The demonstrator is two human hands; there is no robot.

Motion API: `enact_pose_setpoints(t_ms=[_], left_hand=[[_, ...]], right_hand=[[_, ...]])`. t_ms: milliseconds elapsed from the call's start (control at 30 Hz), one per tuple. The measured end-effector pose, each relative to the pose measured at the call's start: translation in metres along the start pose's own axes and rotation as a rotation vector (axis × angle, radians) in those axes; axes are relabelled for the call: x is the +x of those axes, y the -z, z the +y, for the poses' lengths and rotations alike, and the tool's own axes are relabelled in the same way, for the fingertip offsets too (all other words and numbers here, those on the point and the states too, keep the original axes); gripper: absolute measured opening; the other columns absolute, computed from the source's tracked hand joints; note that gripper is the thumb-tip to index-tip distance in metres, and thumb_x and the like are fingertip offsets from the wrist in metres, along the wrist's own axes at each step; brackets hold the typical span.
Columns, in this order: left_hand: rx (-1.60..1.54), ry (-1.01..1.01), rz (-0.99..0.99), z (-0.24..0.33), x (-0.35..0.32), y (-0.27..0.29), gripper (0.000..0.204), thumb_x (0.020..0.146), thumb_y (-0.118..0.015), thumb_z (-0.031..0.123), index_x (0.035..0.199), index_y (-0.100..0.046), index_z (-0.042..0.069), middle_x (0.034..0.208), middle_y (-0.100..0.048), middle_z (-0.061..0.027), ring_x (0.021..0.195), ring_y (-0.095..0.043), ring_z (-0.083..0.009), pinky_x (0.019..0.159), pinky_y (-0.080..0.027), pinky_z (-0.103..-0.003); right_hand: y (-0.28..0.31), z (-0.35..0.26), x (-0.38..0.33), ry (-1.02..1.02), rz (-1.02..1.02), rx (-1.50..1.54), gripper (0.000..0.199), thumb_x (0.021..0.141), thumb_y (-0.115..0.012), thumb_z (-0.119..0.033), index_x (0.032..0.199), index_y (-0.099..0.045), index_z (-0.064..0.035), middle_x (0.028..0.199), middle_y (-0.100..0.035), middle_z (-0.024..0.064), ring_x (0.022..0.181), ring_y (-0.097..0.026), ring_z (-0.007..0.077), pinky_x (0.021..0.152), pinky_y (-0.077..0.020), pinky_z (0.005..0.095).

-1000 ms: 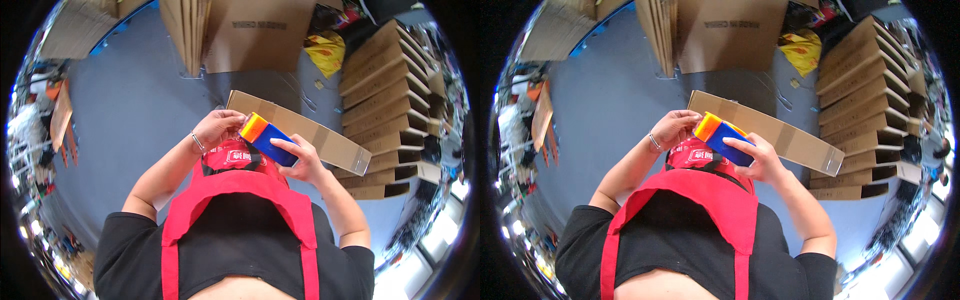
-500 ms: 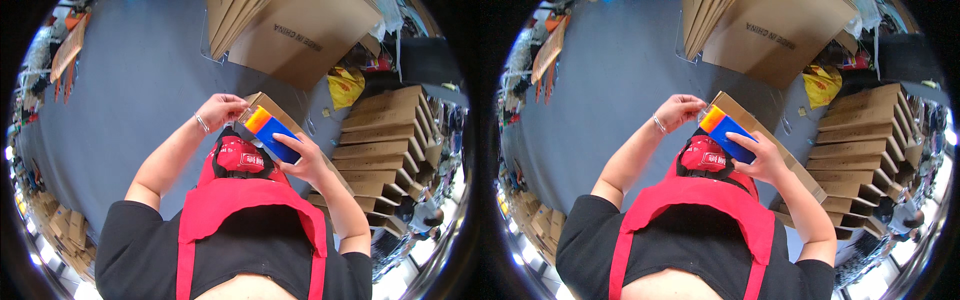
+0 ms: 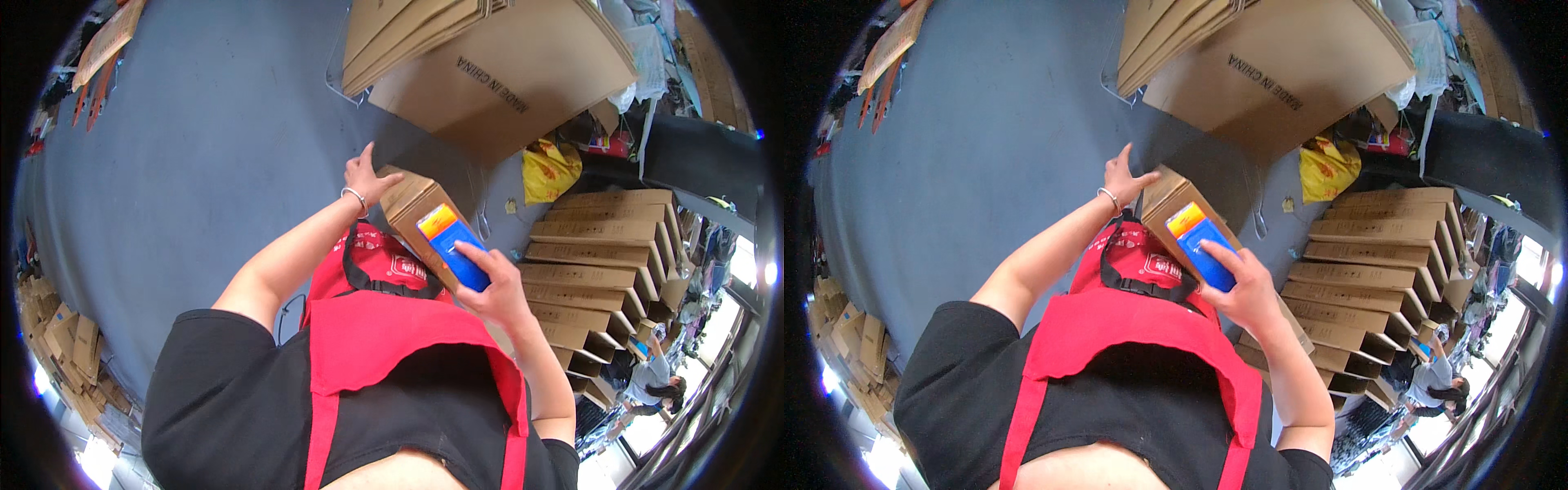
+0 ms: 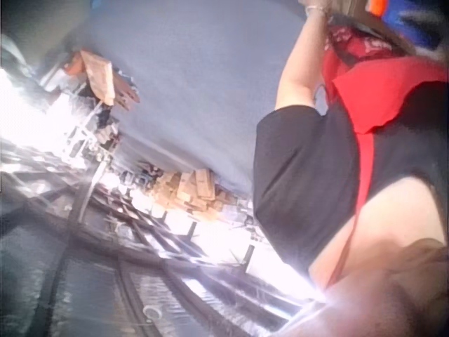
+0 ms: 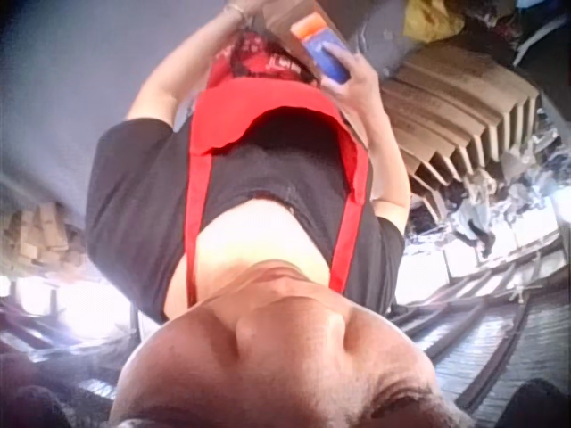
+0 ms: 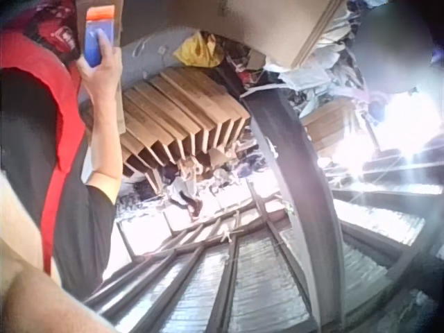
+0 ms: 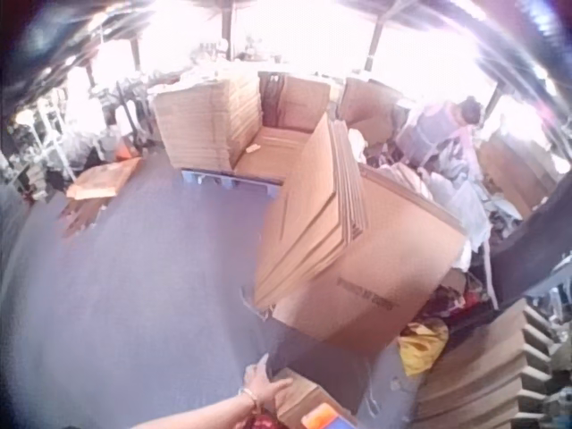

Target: The person repeatedly picks up flat cardboard sheets, folds them into box shapes, and seals the seams with a handheld tape dispenser. Finished boxes are placed into a standing row of similar boxes. Other workers are visible in the background handling cardboard and sweeping.

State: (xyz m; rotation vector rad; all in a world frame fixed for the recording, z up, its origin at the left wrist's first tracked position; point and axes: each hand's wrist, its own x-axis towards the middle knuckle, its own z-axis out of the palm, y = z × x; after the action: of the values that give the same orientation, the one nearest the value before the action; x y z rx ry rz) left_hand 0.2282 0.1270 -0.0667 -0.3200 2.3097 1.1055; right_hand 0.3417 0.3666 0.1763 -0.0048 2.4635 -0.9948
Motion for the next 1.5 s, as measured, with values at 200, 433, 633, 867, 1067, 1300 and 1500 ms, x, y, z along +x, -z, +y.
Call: enact_pose_setpoints(t_ms=[200,433,633,867,1067,1300,1500], left_hand=[[0.327,-0.253,-0.468,-0.022,0.035,-0.049,0.072,0.105,-0.040,0.067,0.159,-0.044,0.020,0.171,-0.029,-0.0198,0.155,-0.032,-0.0372,0.124,-0.029,-0.057],[-0.449,-0.164,-0.424,0.041,-0.038,-0.007,0.069,0.115,-0.031,0.051,0.153,-0.049,-0.003,0.153,-0.057,-0.0195,0.144,-0.051,-0.0262,0.121,-0.036,-0.033],[-0.129,-0.367,-0.186,0.026,-0.049,-0.022,0.077,0.108,-0.046,0.058,0.158,-0.041,0.000,0.153,-0.053,-0.0278,0.141,-0.052,-0.0415,0.117,-0.042,-0.041],[-0.070,-0.365,-0.289,0.040,-0.056,-0.018,0.094,0.098,-0.062,0.062,0.158,-0.037,-0.006,0.148,-0.055,-0.0313,0.137,-0.055,-0.0431,0.114,-0.045,-0.044],[-0.017,-0.371,-0.381,0.059,-0.051,-0.006,0.117,0.079,-0.085,0.060,0.160,-0.032,-0.005,0.151,-0.054,-0.0295,0.141,-0.053,-0.0393,0.117,-0.043,-0.040],[-0.074,-0.646,-0.682,0.041,-0.043,0.001,0.153,0.050,-0.107,0.030,0.167,-0.012,0.005,0.156,-0.046,-0.0195,0.144,-0.047,-0.0277,0.123,-0.036,-0.038],[-0.154,-0.293,-1.071,0.030,-0.054,0.027,0.137,0.079,-0.094,0.031,0.170,0.009,0.021,0.166,-0.034,-0.0136,0.151,-0.037,-0.0276,0.123,-0.035,-0.043]], right_hand=[[0.002,0.006,0.014,0.118,0.031,-0.028,0.064,0.076,-0.081,-0.021,0.139,-0.068,-0.0215,0.098,-0.066,0.0202,0.088,-0.068,0.0364,0.082,-0.0577,0.0433],[0.003,-0.001,0.008,0.041,-0.003,-0.033,0.063,0.079,-0.080,-0.023,0.140,-0.066,-0.0181,0.102,-0.067,0.0234,0.094,-0.070,0.0396,0.087,-0.0576,0.0444],[0.005,0.001,-0.011,-0.042,-0.084,-0.043,0.064,0.079,-0.078,-0.028,0.141,-0.065,-0.0175,0.104,-0.070,0.0267,0.096,-0.071,0.0413,0.090,-0.0576,0.0454],[0.042,-0.059,0.085,-0.033,-0.603,-0.525,0.053,0.077,-0.077,-0.032,0.124,-0.075,-0.0093,0.109,-0.077,0.0189,0.095,-0.075,0.0369,0.090,-0.0594,0.0434],[0.056,-0.047,0.081,-0.392,-1.275,-1.020,0.051,0.068,-0.088,-0.037,0.114,-0.081,-0.0182,0.113,-0.077,0.0090,0.104,-0.072,0.0281,0.091,-0.0565,0.0402],[0.125,0.123,-0.131,-0.492,0.525,1.034,0.052,0.090,-0.078,-0.030,0.131,-0.063,-0.0005,0.112,-0.073,0.0059,0.098,-0.073,0.0140,0.090,-0.0593,0.0299],[-0.044,0.323,-0.336,-0.767,1.058,1.373,0.050,0.095,-0.071,-0.041,0.133,-0.064,-0.0082,0.117,-0.075,0.0043,0.103,-0.074,0.0172,0.091,-0.0600,0.0346]])
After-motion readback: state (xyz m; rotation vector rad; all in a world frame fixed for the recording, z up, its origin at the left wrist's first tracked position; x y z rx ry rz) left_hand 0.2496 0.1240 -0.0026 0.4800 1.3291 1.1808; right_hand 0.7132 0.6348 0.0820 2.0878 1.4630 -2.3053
